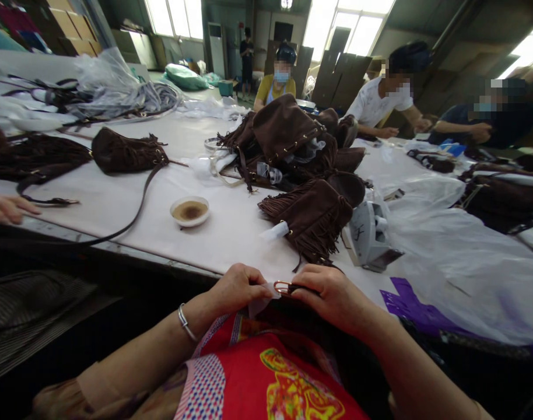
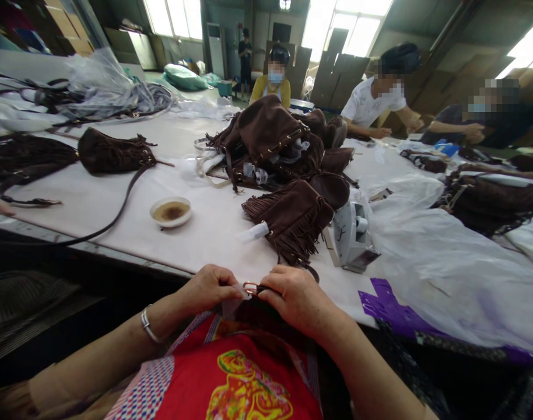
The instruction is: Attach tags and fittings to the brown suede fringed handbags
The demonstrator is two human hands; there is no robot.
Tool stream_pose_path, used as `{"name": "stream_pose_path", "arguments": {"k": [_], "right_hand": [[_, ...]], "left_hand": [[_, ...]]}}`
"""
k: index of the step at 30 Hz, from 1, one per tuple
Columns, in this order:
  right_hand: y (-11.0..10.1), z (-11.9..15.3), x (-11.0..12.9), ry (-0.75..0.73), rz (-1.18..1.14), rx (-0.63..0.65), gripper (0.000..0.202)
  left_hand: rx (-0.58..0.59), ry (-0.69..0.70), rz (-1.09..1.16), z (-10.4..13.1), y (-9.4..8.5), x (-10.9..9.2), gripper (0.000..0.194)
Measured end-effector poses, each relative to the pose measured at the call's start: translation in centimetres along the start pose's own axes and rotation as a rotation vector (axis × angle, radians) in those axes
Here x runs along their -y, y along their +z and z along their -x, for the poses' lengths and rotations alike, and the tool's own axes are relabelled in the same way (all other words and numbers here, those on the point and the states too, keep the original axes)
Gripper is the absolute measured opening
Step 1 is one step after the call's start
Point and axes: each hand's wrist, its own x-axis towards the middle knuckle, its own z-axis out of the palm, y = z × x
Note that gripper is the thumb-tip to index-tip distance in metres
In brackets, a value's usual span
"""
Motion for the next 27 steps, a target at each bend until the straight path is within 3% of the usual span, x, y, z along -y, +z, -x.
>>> {"name": "stream_pose_path", "arguments": {"k": [7,16,20,27], "right_hand": [[0.5,-0.5,0.1,0.037,0.124,0.065,0.014],[0.7,-1.0,0.2,0.029,0.254,0.150,0.020],[0.8,-1.1,0.0,0.044,0.285,0.167,0.021],[0.8,-1.0,0.1,0.060,0.246,0.118,0.020]], "left_hand": [[-0.011,0.000,-0.055,0.0,0.3,-0.6,0.026],[0.102,-0.043,-0.045,-0.4,0.5,-0.2,0.041],[0.135,-0.022,-0.044,-0.2,0.7,-0.6,0.034],[0.074,0.004,-0.140,-0.1,0.5,-0.5,0.035]]}}
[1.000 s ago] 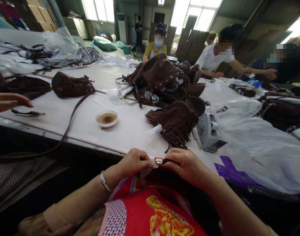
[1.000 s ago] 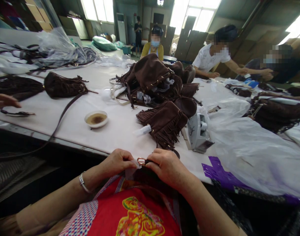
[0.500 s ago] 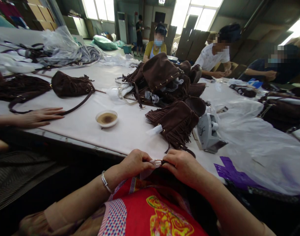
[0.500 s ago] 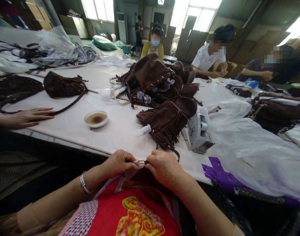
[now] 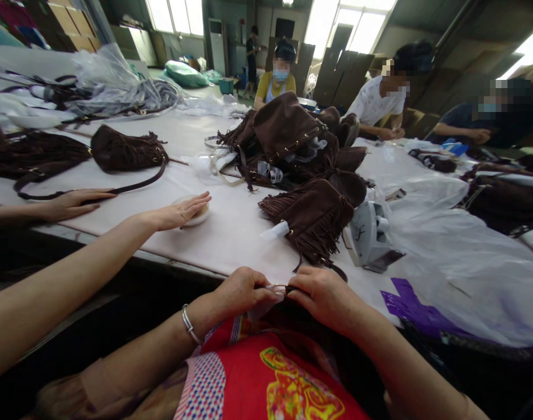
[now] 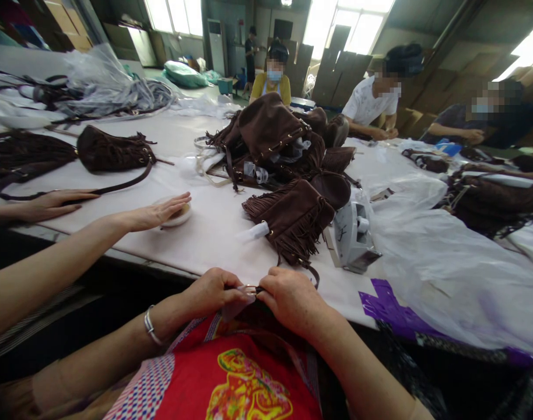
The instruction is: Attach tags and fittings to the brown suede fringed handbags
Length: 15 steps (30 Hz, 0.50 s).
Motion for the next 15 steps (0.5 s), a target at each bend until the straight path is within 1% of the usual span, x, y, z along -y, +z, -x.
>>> {"name": "stream_pose_path", "arguments": {"k": [3,5,8,12,13,14,15], "right_hand": [[0.1,0.1,0.0,-0.002,-0.055,-0.027,0.017],[0.3,0.2,-0.1,0.002,-0.078,-0.040,0.016],[0.5,0.3,-0.2,0.006,-0.085,-0.046,0.017],[0.9,0.5,-0.5,0.005,-0.083,-0.050,0.016],[1.0,0.6,-0.5,0.004,-0.093,-0.054,0.016],[1.0,0.6,-0.6,0.001,-0.107,-0.059,0.015],[1.0,0.7,-0.6,-0.001,-0.123,-0.069,0.015]], "left_hand": [[-0.022,0.018,-0.131,-0.2,-0.3,0.2,0.038],[-0.008,0.026,-0.151,-0.1,-0.4,0.2,0.038],[0.066,0.035,-0.036,0.3,-0.4,0.1,0.036],[0.239,0.060,0.209,1.1,-0.4,0.1,0.038],[0.261,0.063,0.249,1.2,-0.4,0.2,0.038],[0.258,0.060,0.274,1.2,-0.3,0.4,0.039],[0.229,0.051,0.284,1.2,-0.3,0.6,0.038]]}}
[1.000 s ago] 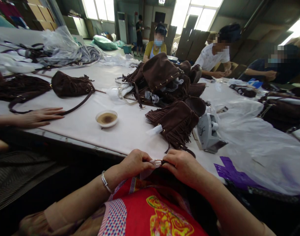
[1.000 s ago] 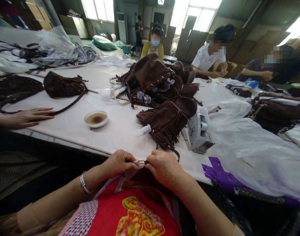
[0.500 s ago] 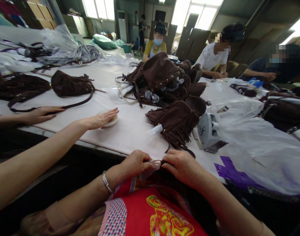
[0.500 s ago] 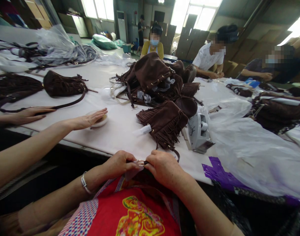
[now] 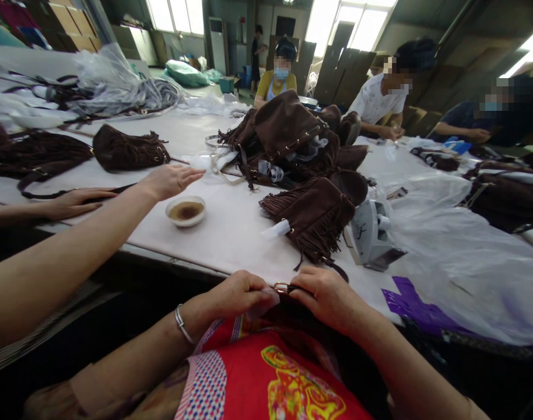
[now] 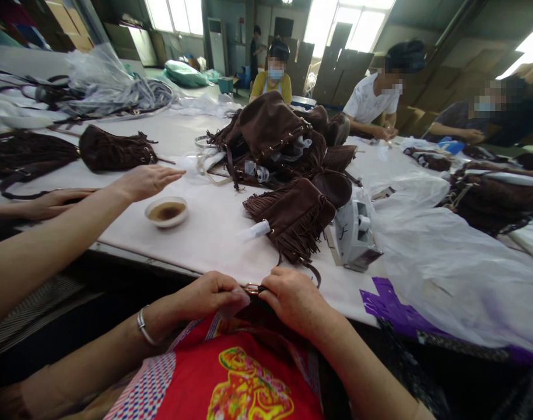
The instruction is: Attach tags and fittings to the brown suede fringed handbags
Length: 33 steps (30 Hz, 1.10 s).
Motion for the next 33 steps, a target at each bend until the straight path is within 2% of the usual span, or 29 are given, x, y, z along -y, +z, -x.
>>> {"name": "stream_pose_path", "arguments": {"k": [4,7,10,13,19,24,27,33], "right_hand": [[-0.6,0.2,0.2,-0.002,-0.089,-0.050,0.018],[-1.4,0.2,0.5,-0.009,-0.213,-0.064,0.018],[-1.9,0.3,0.7,-0.049,-0.366,-0.003,0.012],[-1.7,0.1,0.8,-0.068,-0.425,0.062,0.011],[-0.8,-0.6,1.0,-0.087,-0.414,0.016,0.013],[-0.9,-0.6,0.5,-0.081,-0.457,-0.022,0.013],[-0.9,-0.5,0.3,-0.073,-0.463,-0.034,0.013],[-1.1,-0.5,-0.1,-0.079,-0.454,-0.118,0.014]], "left_hand": [[-0.260,-0.036,-0.086,-0.3,-0.2,0.8,0.029],[-0.348,-0.021,-0.107,-0.6,-0.2,0.8,0.024],[-0.357,0.001,-0.077,-0.7,0.1,0.2,0.024],[-0.364,0.026,-0.094,-1.0,0.6,-0.4,0.022],[-0.350,0.084,-0.111,-1.6,1.0,-0.4,0.024],[-0.215,0.104,0.048,-1.2,0.7,0.5,0.037],[-0.137,0.086,0.155,-1.0,0.5,1.0,0.037],[-0.311,0.028,0.073,-1.1,-0.1,1.2,0.031]]}}
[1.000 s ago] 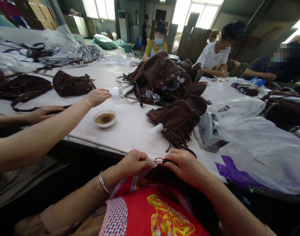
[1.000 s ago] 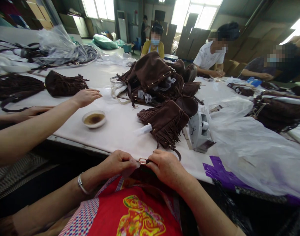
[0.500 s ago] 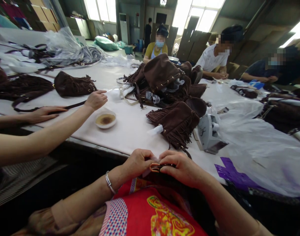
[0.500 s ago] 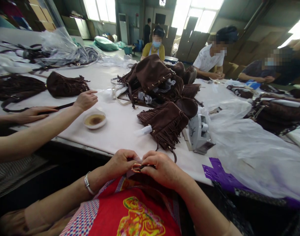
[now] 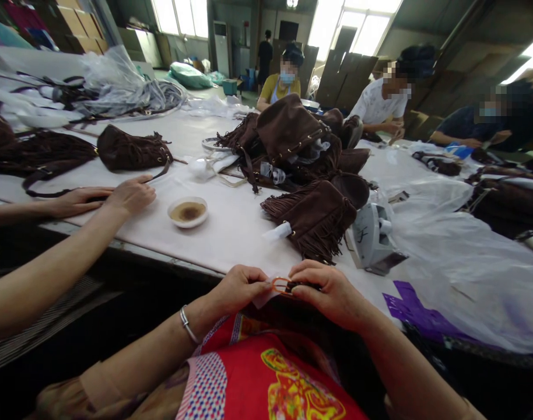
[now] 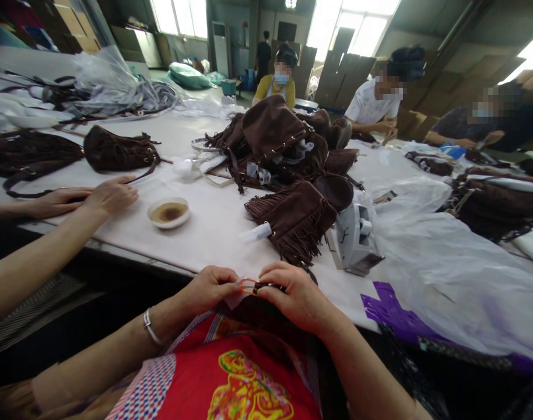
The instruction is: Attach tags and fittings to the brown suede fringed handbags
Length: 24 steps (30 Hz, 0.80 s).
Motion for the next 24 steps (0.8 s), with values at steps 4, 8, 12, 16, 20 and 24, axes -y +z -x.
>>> {"name": "stream_pose_path", "arguments": {"k": [4,8,12,16,20,24], "right_hand": [[-1.2,0.4,-0.3,0.019,0.056,-0.071,0.015],[-1.8,0.5,-0.1,0.005,0.127,-0.059,0.014],[-1.6,0.2,0.4,-0.024,0.191,-0.018,0.016],[-1.4,-0.1,0.7,-0.049,0.257,0.038,0.019],[-1.3,-0.2,0.7,-0.042,0.366,0.108,0.018],[-0.9,-0.4,0.5,0.007,0.479,0.160,0.015]], "left_hand": [[-0.028,-0.005,0.011,-0.2,-0.5,-0.1,0.029],[-0.007,-0.004,0.004,-0.2,-0.6,-0.2,0.030],[0.055,0.006,-0.006,0.1,-0.4,-0.7,0.030],[0.083,0.002,-0.026,0.3,-0.5,-1.2,0.031],[0.109,0.016,-0.060,0.3,-0.6,-1.0,0.031],[0.143,0.009,-0.099,0.3,-0.5,-0.9,0.033]]}}
